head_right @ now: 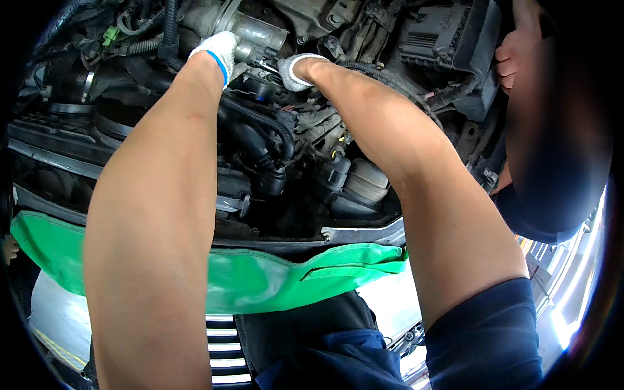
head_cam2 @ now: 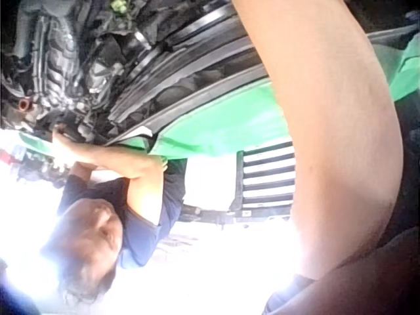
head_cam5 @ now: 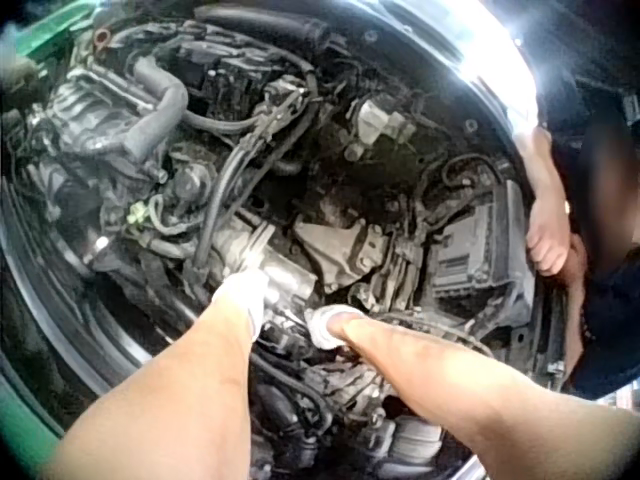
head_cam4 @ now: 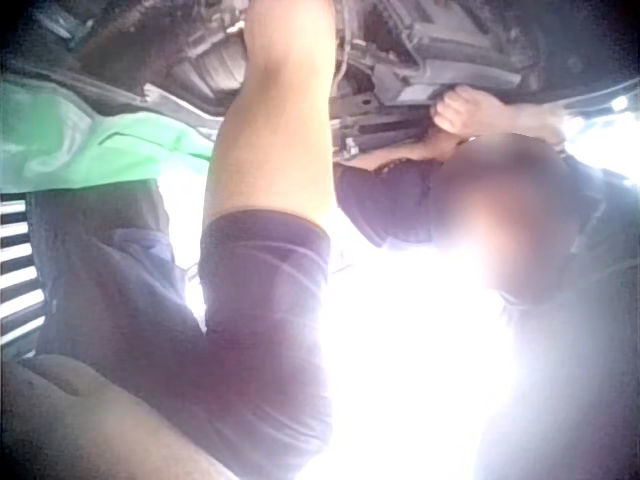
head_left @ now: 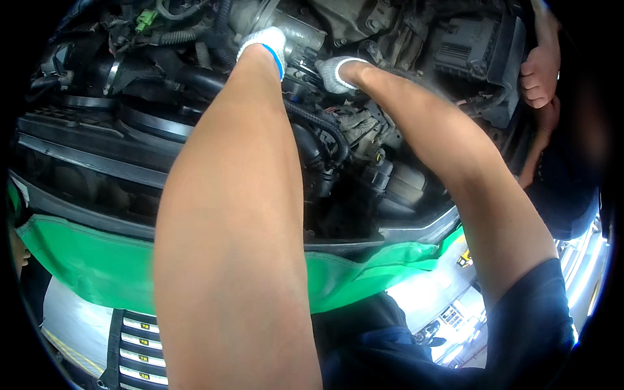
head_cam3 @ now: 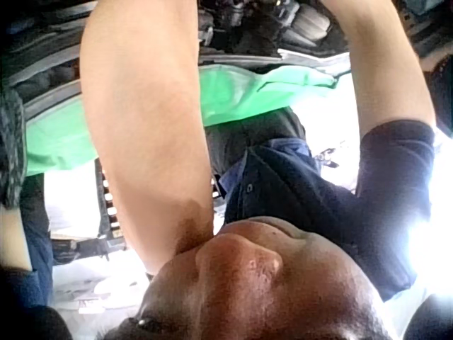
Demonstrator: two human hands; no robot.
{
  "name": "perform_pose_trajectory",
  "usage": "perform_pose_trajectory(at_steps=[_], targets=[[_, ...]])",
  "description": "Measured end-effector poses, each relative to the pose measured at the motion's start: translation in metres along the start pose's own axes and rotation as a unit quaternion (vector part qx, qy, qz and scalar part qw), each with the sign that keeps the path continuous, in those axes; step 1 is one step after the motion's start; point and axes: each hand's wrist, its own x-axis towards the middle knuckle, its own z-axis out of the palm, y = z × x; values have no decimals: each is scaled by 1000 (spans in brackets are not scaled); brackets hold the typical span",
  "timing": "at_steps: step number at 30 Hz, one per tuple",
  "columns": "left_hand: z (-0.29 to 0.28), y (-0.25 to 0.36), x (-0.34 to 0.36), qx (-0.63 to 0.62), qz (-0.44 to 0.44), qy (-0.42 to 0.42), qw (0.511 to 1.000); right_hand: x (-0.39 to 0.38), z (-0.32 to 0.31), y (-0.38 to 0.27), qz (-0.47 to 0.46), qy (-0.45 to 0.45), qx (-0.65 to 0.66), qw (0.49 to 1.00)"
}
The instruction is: The person works under the hood of a green car, using gloved hands to manipulate engine components and hoses. They adjust a green protective cover and reach into the engine bay to tighten or reposition parts while another person observes.
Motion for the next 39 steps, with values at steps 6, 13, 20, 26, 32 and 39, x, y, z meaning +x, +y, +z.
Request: perform_pose_trajectory(at_steps=[6, 13, 20, 26, 32, 39], targets=[[0, -5, -13, -205, -51, 80, 974, -20, -26, -21, -34, -2, 31, 999], [17, 51, -62, -293, -139, 5, 946, -24, -28, -19, 36, -36, 145, 988], [48, 48, -49, -528, -218, 230, 788, -13, -28, -18, -27, -46, 97, 994], [38, 85, -78, -494, -273, 222, 795, -7, -14, -7, -55, -17, -10, 998], [28, 74, -78, -482, -257, 140, 826, -32, -26, -24, -12, 39, 62, 997], [37, 75, -71, -490, -288, 228, 790, -30, -29, -23, -19, -2, 19, 1000]])
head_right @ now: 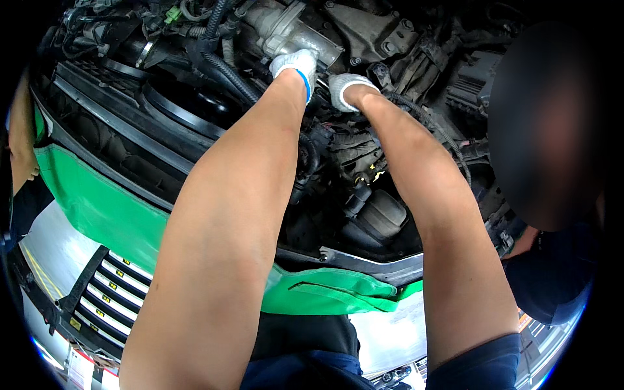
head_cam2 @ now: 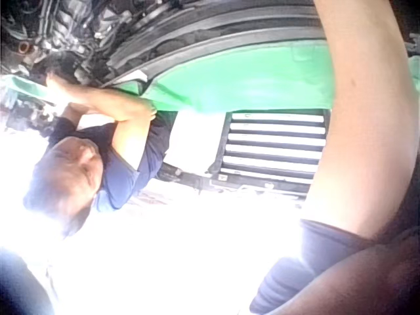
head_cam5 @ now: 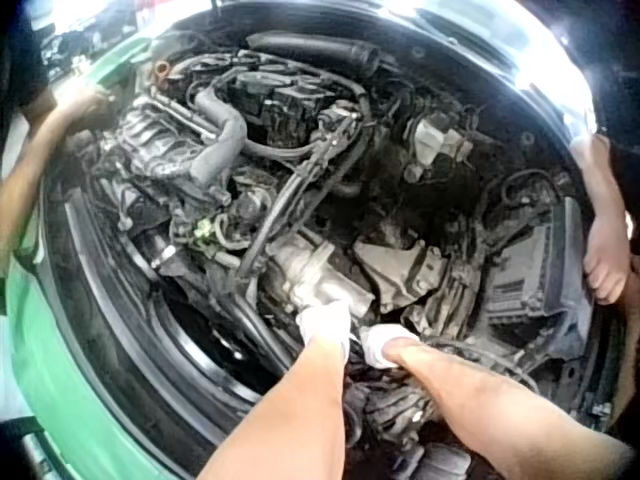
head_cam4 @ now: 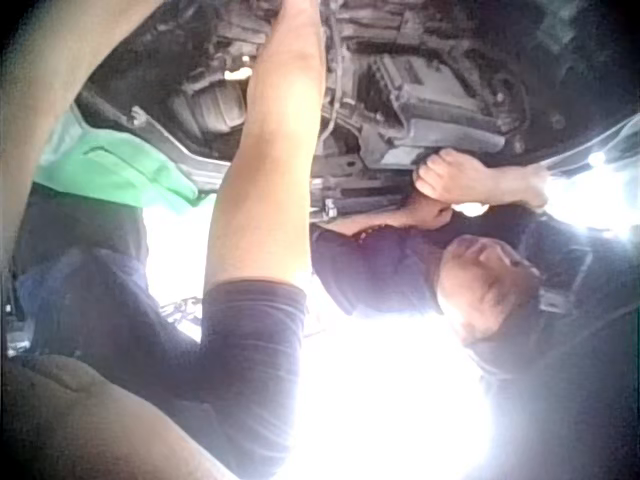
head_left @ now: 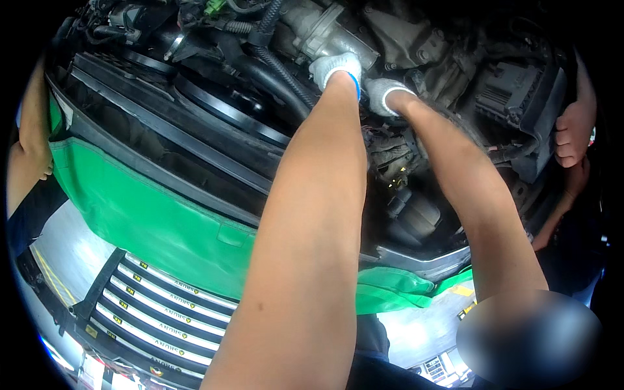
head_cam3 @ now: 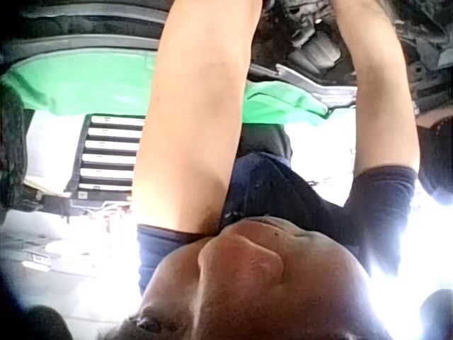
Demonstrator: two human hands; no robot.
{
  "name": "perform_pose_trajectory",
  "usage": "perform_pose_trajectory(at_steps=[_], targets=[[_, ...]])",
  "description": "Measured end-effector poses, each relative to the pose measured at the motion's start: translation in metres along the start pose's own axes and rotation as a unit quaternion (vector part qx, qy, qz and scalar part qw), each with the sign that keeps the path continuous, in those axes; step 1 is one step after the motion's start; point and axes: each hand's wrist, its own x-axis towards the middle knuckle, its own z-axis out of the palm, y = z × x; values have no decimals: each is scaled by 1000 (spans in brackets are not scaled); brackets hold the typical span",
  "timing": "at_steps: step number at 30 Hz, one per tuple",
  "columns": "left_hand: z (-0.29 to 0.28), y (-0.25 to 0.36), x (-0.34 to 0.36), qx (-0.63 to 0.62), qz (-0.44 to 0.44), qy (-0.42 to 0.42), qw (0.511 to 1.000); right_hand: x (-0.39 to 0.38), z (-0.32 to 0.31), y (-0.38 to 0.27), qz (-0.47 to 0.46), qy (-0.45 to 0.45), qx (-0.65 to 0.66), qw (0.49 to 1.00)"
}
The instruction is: The person works under the hood of a green car, using gloved hands to manipulate engine components and hoses. They adjust a green protective cover and reach into the engine bay to tighten or reposition parts while another person observes.
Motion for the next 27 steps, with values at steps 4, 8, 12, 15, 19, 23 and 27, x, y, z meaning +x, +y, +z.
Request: perform_pose_trajectory(at_steps=[4, 8, 12, 15, 19, 23, 27], targets=[[3, 2, -13, -25, -1, 9, 1000, 24, 14, 23, -48, 28, 157, 986], [1, 6, -18, 4, 7, -5, 1000, 37, 10, 34, -59, -11, 111, 992], [-2, 6, -10, 56, -7, -4, 998, 26, 2, 16, 0, 47, 136, 990], [-1, 5, 0, 124, 15, -14, 992, 16, -2, 3, 4, 96, 77, 992], [0, 3, 3, 145, 38, -31, 988, 14, 0, 2, 16, 96, 63, 993], [4, 5, -10, 48, 7, -23, 999, 28, 8, 17, 22, 44, 110, 993], [2, 2, -6, 35, 5, -12, 999, 26, -5, 18, -17, -11, 122, 992]])
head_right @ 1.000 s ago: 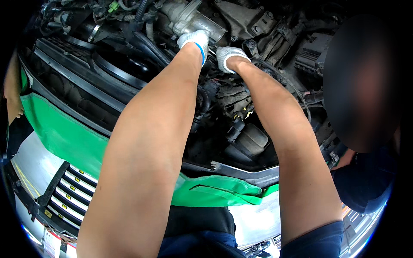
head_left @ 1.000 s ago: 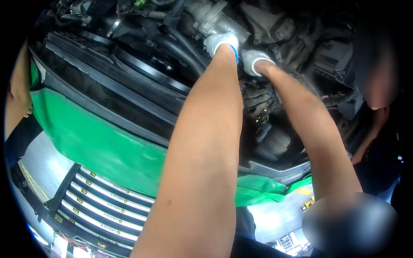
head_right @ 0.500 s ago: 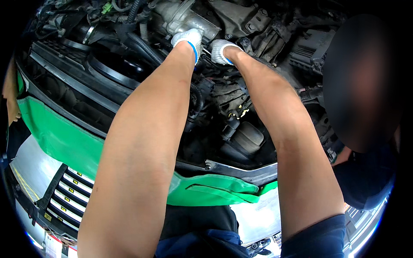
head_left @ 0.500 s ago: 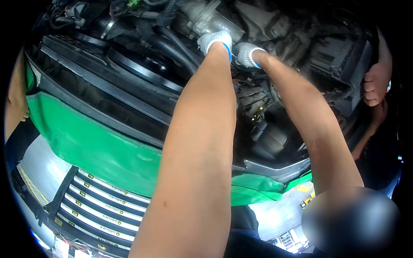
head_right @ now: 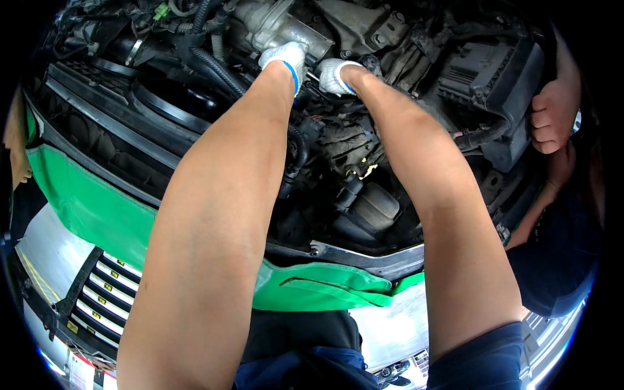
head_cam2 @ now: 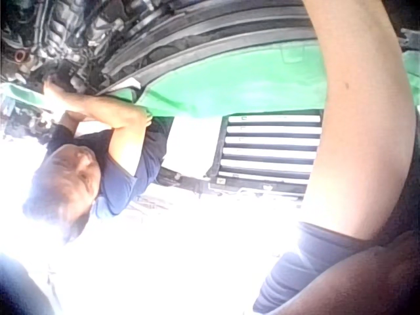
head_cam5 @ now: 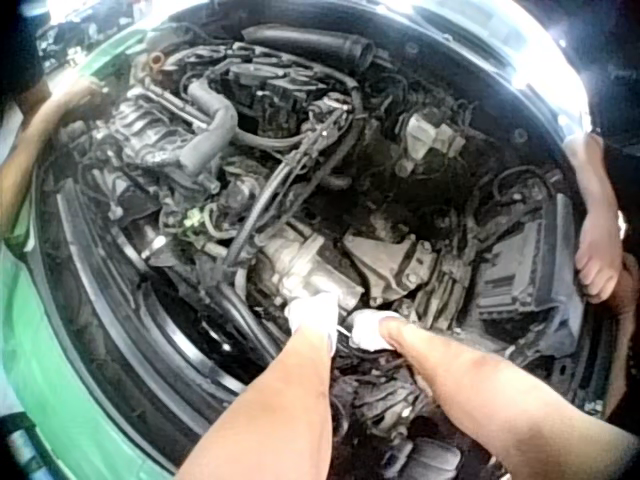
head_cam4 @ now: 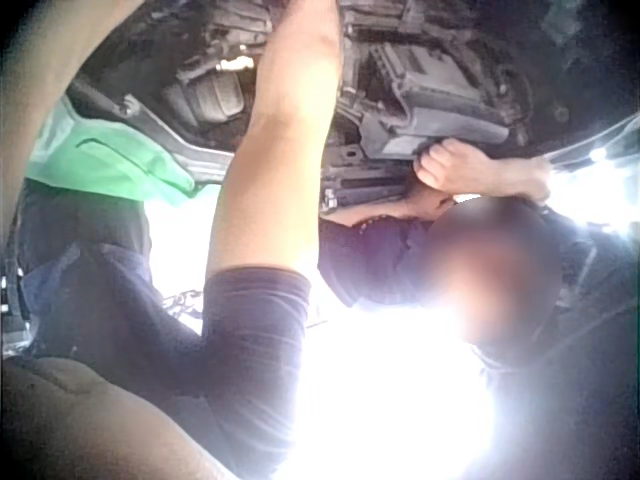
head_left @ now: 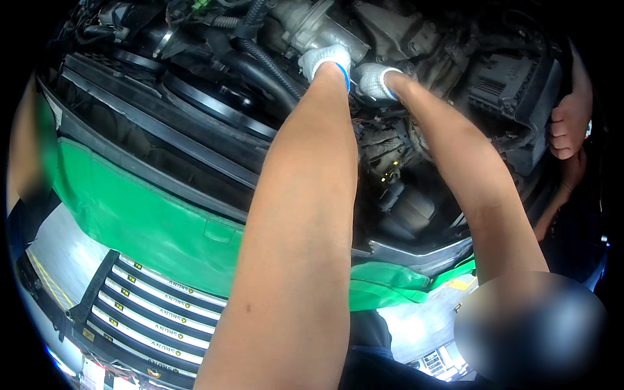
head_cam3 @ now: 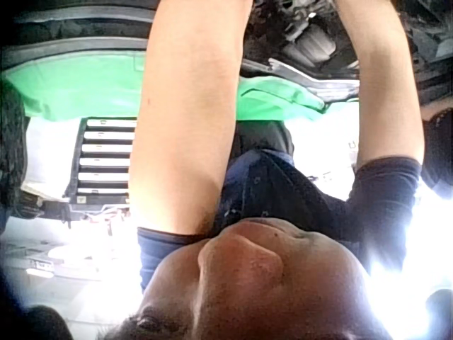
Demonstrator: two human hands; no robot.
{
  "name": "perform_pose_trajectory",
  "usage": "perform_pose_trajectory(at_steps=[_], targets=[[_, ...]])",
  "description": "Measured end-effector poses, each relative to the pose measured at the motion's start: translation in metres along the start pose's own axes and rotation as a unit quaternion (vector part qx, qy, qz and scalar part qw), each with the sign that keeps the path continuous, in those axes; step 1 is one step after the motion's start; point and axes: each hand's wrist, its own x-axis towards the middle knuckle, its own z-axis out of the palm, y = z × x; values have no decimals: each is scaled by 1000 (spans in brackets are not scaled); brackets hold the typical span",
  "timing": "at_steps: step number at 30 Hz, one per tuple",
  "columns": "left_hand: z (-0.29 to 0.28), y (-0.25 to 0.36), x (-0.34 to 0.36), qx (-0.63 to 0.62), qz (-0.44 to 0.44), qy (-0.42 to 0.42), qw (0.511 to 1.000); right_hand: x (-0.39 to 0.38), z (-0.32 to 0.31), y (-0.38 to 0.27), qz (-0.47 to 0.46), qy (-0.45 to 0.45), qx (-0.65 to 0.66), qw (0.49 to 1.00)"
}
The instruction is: The person works under the hood of a green car, using gloved hands to manipulate engine components and hoses. They adjust a green protective cover and reach into the engine bay to tighten or reposition parts while another person observes.
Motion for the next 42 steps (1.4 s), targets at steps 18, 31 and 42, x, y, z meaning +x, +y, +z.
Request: perform_pose_trajectory(at_steps=[18, 31, 42], targets=[[4, -2, 31, 17, -15, -25, 999, -2, 13, -9, -11, 107, -36, 994], [2, -3, 27, 32, -3, -69, 997, 4, 11, 2, -18, 61, -23, 998], [11, -1, 20, -6, -25, 3, 1000, 8, 6, 2, 20, -13, 0, 1000]])
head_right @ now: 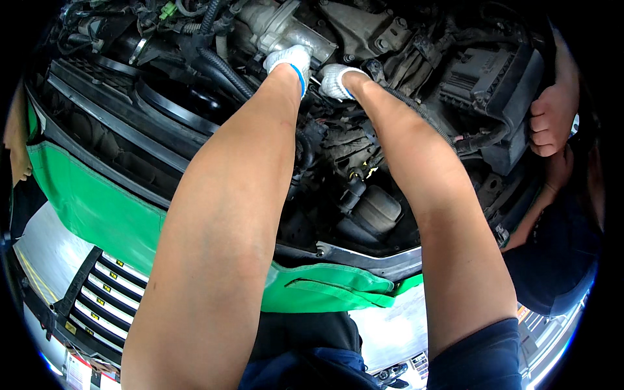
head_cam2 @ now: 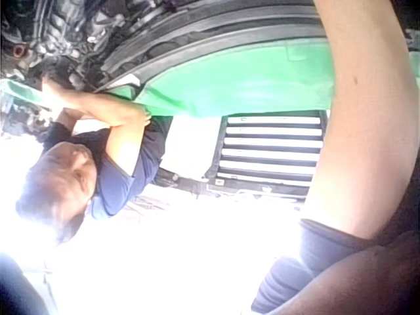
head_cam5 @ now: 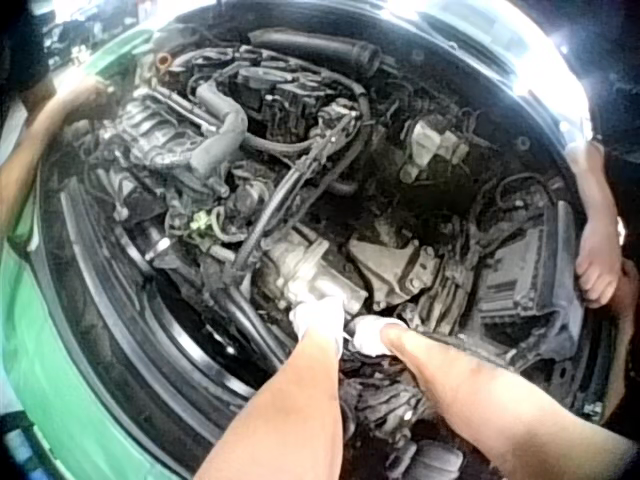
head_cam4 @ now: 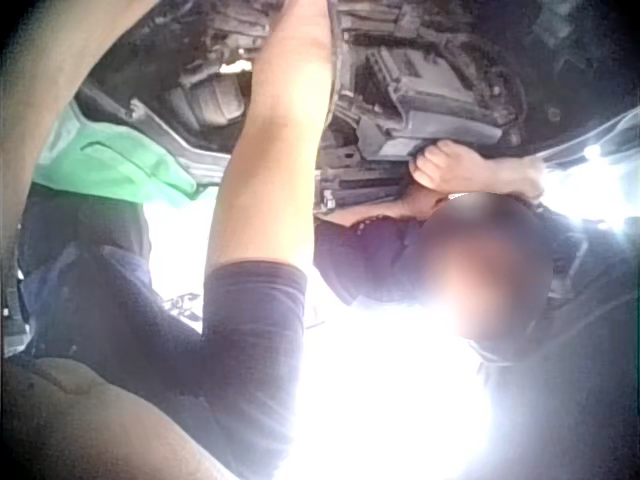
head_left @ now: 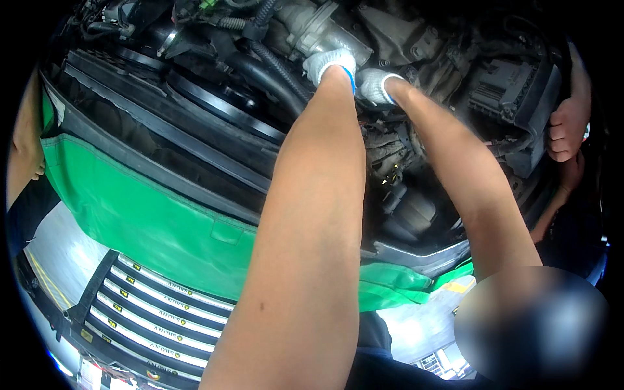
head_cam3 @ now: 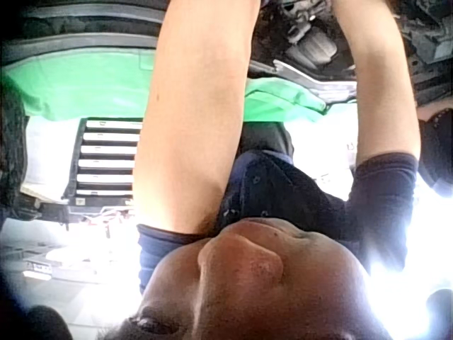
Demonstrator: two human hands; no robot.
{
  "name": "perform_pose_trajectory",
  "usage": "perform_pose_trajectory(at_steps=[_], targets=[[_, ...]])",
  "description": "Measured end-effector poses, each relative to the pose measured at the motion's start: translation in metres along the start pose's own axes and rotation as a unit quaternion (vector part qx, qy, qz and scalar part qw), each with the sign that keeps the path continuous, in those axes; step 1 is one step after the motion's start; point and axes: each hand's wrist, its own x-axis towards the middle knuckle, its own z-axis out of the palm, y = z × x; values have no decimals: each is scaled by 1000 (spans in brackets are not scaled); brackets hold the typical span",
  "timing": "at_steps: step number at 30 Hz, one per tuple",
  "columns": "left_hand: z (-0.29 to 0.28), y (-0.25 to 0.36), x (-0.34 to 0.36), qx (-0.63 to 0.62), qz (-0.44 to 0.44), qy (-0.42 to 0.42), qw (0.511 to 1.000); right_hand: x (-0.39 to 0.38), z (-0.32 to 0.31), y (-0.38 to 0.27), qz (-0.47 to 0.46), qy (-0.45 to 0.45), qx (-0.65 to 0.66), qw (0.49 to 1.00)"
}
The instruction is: The person works under the hood of a green car, using gloved hands to manipulate engine components and hoses. They adjust a green protective cover and reach into the engine bay to tighten or reposition parts while another person observes.
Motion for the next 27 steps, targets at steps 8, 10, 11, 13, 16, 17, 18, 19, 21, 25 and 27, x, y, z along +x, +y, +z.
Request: perform_pose_trajectory(at_steps=[8, 10, 11, 13, 16, 17, 18, 19, 21, 25, 27], targets=[[-7, 1, -4, 33, 20, -2, 999, -18, 10, -15, 15, 156, -35, 987], [-10, 2, -13, 21, -1, -5, 1000, -9, 9, -11, -3, 114, -29, 993], [-6, 2, -7, 14, -8, 18, 1000, -3, 8, -10, -18, 96, -13, 995], [4, 2, -4, 40, 2, 4, 999, 17, 15, 18, -64, 73, -6, 995], [-5, -4, 17, 37, 11, -28, 999, -1, 10, -3, -42, 91, -5, 995], [-6, -3, 5, -12, 10, -36, 999, -9, 7, -4, -17, 87, 10, 996], [-10, -1, 1, -35, 10, -38, 999, -18, 4, -13, -17, 100, 5, 995], [-14, -1, -2, -42, 13, -39, 998, -19, 6, -15, -21, 114, -13, 993], [-12, 0, 4, -20, 11, -43, 999, -19, 8, -13, -39, 143, -33, 988], [-11, 1, -1, -9, -19, -56, 998, -21, 11, -14, -18, 147, -39, 988], [-21, 3, -11, -9, -2, -88, 996, -11, 14, -9, -36, 94, -34, 994]])
